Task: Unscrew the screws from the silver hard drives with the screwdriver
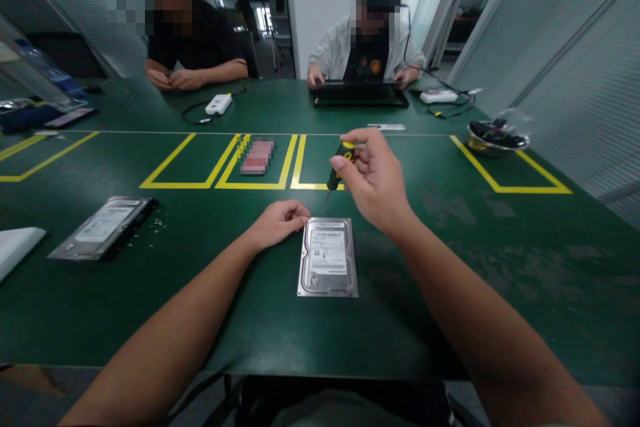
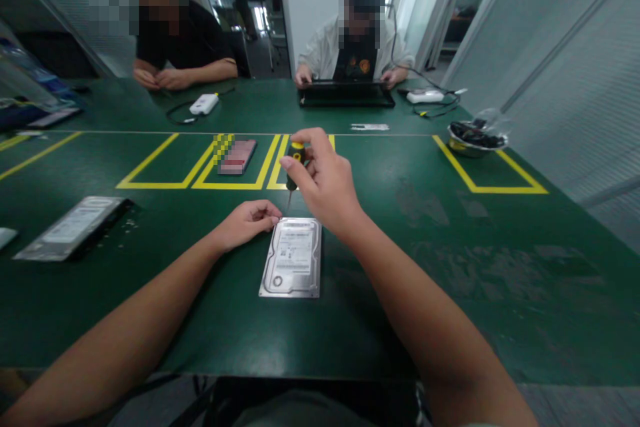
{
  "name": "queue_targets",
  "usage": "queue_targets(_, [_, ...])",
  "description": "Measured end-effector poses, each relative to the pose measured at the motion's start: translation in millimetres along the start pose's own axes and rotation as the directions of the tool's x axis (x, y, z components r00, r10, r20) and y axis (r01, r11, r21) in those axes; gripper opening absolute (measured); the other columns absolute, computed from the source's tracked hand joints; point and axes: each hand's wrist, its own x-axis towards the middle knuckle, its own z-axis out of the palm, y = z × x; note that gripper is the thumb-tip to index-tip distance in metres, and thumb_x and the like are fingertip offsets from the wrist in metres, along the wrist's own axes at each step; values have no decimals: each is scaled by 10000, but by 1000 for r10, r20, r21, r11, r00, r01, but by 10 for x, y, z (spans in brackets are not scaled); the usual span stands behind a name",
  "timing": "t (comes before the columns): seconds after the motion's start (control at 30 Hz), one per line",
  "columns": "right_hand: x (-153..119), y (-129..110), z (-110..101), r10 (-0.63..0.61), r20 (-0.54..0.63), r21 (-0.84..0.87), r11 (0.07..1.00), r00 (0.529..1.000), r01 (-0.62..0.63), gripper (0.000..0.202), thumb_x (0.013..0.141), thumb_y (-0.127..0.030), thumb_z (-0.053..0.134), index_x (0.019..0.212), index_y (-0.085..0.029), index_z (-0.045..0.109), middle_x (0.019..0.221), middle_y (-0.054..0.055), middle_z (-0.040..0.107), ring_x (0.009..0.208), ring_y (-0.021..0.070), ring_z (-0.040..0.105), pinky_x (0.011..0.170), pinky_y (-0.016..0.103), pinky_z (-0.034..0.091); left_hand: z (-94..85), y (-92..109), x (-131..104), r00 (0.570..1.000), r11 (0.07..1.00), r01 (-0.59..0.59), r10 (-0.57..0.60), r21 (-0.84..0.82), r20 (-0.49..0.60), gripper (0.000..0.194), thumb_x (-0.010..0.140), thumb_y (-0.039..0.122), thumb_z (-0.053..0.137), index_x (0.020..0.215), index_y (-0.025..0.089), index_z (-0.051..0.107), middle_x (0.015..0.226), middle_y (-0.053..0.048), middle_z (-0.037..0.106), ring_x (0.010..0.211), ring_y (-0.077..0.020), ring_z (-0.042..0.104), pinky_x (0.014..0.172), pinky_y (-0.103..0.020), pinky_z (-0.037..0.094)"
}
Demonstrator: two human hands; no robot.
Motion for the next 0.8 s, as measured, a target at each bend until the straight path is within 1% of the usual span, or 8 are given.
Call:
queue_targets(0.1, [-28,42,51,-9,15,-11,1000,1000,10,281,935,-448,541,1157,-292,470,777,-48,542,623,129,580,574,270,479,-2,-1,-2,1000,1000,-1,1,-6,2,205,828,313,642,910,125,635,776,-24,642,671,-121,580,626,-248,457])
queue_targets(0.2, [-54,62,113,-24,16,-14,1000,1000,24,272,956,-423,509,1183,-287,446,806,-40,558,668,139,603,635,286,495,-5,-3,-7,1000,1000,-1,1,-10,5,198,826,307,645,899,123,632,770,-23,636,670,-120,572,622,-246,446])
queue_targets(0.37, [-90,92,188,12,45,-82,997,999,-8,303,976,-431,460,1233,-281,402,940,5,628,807,173,648,751,326,521,-13,2,-16,1000,998,5,-4,-55,21,202,821,292,653,918,118,627,802,-29,639,690,-120,579,649,-256,456])
queue_targets(0.5, [-95,140,225,-7,40,-93,996,999,10,294,978,-406,461,1230,-265,408,999,21,650,867,176,652,814,332,513,-32,18,-21,999,995,14,-10,-103,38,214,811,283,663,930,109,623,789,-24,629,687,-116,578,654,-257,458])
queue_targets(0.6, [-97,189,255,-36,29,-78,996,999,39,280,974,-392,477,1212,-251,434,997,25,650,874,173,649,824,325,506,-42,19,-19,999,992,15,-10,-125,39,216,817,283,657,937,108,619,763,-12,616,679,-115,578,658,-260,468])
queue_targets(0.8, [-103,310,325,-77,18,-46,996,997,78,269,957,-376,507,1194,-256,469,986,33,648,844,176,648,771,319,505,-31,8,-13,1000,997,-4,6,-82,23,203,829,296,637,916,114,613,753,-9,614,673,-119,583,654,-263,478])
